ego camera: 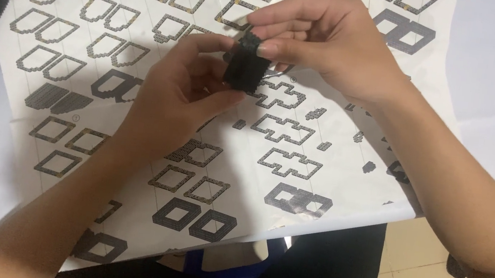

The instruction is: The person assembles small black plastic bricks by hand, following a printed instruction sheet. They connect two brick pieces, use a white plastic tool to press them together, and then continue adding more bricks to the structure.

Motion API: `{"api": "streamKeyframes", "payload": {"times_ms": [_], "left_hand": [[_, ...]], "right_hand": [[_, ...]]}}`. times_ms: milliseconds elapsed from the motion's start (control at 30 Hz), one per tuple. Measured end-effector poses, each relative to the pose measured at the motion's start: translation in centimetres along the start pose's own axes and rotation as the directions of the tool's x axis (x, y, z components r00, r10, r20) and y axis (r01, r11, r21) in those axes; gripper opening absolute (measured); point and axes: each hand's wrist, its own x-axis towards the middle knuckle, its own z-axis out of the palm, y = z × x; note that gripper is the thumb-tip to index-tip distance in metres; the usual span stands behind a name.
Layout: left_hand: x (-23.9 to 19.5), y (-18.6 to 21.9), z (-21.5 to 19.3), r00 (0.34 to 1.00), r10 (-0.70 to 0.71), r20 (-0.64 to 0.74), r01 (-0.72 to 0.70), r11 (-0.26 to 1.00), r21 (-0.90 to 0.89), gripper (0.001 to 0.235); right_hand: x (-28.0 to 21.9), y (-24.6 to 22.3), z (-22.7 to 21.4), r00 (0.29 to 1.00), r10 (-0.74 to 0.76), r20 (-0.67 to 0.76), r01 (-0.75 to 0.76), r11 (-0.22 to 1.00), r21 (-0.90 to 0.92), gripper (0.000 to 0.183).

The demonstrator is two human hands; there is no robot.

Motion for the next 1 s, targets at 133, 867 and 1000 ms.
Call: {"api": "streamKeyframes", "payload": {"times_ms": [133, 867, 1000], "left_hand": [[0.1, 0.1, 0.1, 0.999, -0.029, 0.020, 0.029, 0.999, -0.019, 0.040], [-0.3, 0.2, -0.1, 0.998, 0.039, 0.049, -0.040, 0.999, 0.023, 0.061], [-0.4, 0.7, 0.0, 0.999, 0.002, 0.047, -0.003, 1.000, 0.003, 0.065]], "right_hand": [[0.0, -0.3, 0.2, 1.000, 0.015, -0.015, -0.015, 1.000, 0.014, 0.025], [0.2, 1.0, -1.4, 0.985, -0.141, 0.101, 0.127, 0.983, 0.132, 0.021], [0.0, 0.4, -1.1, 1.000, -0.008, 0.020, 0.005, 0.986, 0.169, 0.024]]}}
